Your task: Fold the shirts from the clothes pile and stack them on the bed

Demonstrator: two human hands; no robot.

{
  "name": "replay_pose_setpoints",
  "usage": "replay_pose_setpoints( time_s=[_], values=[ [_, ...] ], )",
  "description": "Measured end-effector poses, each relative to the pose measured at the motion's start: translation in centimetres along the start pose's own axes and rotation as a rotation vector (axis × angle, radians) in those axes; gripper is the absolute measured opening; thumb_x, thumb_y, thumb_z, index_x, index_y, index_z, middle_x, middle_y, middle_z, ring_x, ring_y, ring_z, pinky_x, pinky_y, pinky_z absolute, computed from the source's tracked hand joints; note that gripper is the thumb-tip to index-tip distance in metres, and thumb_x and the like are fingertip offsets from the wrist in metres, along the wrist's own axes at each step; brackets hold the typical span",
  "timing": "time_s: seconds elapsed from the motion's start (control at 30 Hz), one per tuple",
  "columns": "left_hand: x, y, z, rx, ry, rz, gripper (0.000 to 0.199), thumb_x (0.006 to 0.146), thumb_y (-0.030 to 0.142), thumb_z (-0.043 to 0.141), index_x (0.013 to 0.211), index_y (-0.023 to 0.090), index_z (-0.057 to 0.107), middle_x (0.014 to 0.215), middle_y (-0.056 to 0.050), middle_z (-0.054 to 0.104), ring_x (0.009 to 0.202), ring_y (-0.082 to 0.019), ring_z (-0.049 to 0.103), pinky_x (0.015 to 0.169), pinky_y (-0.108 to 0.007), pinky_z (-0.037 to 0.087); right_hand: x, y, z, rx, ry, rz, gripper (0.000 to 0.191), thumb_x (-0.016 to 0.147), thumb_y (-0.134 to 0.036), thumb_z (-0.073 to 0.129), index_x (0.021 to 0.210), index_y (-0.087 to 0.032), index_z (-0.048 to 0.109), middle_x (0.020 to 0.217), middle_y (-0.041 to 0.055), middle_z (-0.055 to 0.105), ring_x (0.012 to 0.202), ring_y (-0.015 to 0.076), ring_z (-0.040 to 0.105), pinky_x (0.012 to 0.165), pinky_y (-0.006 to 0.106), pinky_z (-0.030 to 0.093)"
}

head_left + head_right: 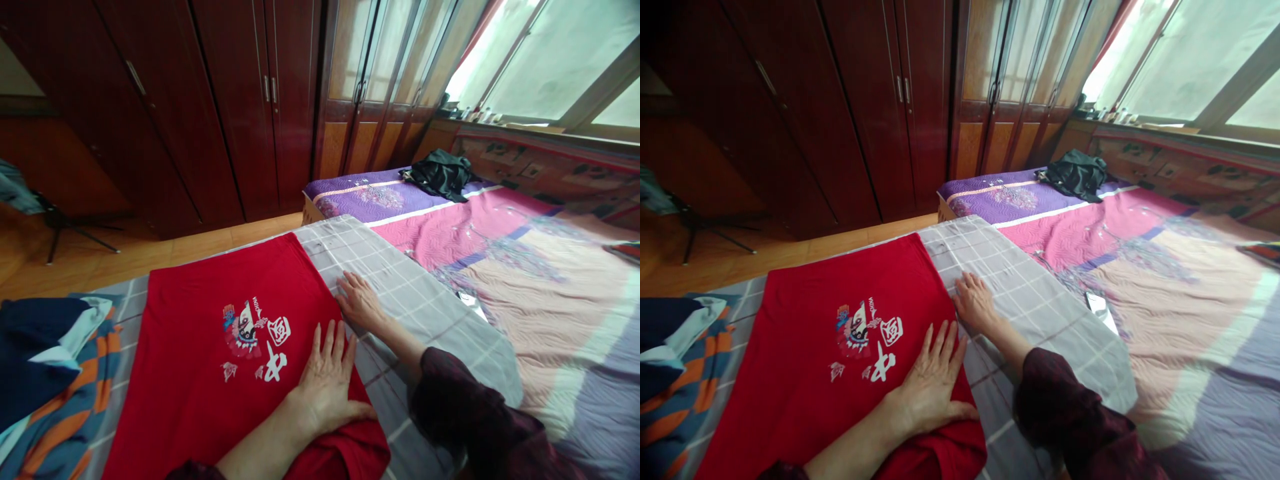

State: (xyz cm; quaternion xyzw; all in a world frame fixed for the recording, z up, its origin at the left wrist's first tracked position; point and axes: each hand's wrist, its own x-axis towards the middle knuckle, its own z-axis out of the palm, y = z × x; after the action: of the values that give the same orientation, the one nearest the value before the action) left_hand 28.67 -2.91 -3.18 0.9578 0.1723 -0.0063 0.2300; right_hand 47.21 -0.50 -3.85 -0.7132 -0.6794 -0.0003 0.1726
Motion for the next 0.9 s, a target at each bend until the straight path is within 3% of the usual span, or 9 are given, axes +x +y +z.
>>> replay_pose_setpoints(
  time_s=[0.1,0.23,0.37,0.6,0.77,0.9],
  values=[
    [-0.1,-0.2,-0.2,-0.056,-0.011,0.032,0.101,0.078,0.076,0.038,0.148,0.008,0.015,0.152,-0.023,0.0,0.138,-0.039,-0.009,0.111,-0.062,0.003,1.1,-1.0,0.3,-0.013,-0.024,-0.064,0.051,0.09,-0.033,0.046,0.136,-0.011,0.043,0.146,0.017,0.034,0.135,0.0285,0.028,0.107,0.046,0.027],
    [-0.3,-0.2,-0.5,-0.095,-0.022,0.025,0.099,0.078,0.076,0.038,0.148,0.008,0.016,0.151,-0.024,0.001,0.138,-0.04,-0.009,0.111,-0.062,0.003,3.5,-2.7,1.7,-0.033,-0.196,-0.227,0.061,0.091,-0.05,0.042,0.143,-0.019,0.035,0.15,0.0078,0.03,0.138,0.0223,0.025,0.112,0.039,0.02],
    [-0.5,-0.1,-0.9,-0.106,-0.014,0.043,0.096,0.08,0.074,0.038,0.149,0.012,0.013,0.151,-0.023,-0.002,0.138,-0.039,-0.01,0.11,-0.062,0.003,7.1,-2.1,3.5,-0.084,-0.157,-0.112,0.069,0.092,-0.055,0.035,0.144,-0.01,0.03,0.15,0.0163,0.027,0.138,0.0295,0.022,0.111,0.046,0.018],
    [-2.0,0.5,-0.9,-0.079,0.073,0.054,0.091,0.085,0.069,0.036,0.149,0.013,0.004,0.152,-0.021,-0.001,0.139,-0.034,-0.008,0.112,-0.057,0.006,10.3,-1.2,5.5,-0.121,-0.101,-0.079,0.063,0.093,-0.055,0.03,0.142,-0.015,0.036,0.148,0.0127,0.032,0.136,0.0288,0.027,0.109,0.046,0.022],
    [-5.9,0.9,-0.6,-0.056,0.092,-0.063,0.082,0.089,0.064,0.03,0.148,0.01,0.011,0.154,-0.018,0.008,0.141,-0.029,-0.006,0.115,-0.052,0.004,10.2,-0.5,6.1,-0.112,-0.069,-0.113,0.06,0.093,-0.049,0.03,0.139,-0.011,0.039,0.147,0.0172,0.034,0.135,0.0321,0.029,0.107,0.052,0.023],
    [-12.0,1.2,-1.5,-0.071,0.149,-0.304,0.076,0.091,0.062,0.032,0.148,0.014,0.016,0.154,-0.012,0.017,0.143,-0.024,0.002,0.117,-0.045,0.007,9.5,-1.1,5.7,-0.076,0.02,-0.16,0.066,0.091,-0.052,0.033,0.138,-0.006,0.039,0.145,0.0223,0.032,0.135,0.0366,0.027,0.104,0.054,0.028]
  ],
)
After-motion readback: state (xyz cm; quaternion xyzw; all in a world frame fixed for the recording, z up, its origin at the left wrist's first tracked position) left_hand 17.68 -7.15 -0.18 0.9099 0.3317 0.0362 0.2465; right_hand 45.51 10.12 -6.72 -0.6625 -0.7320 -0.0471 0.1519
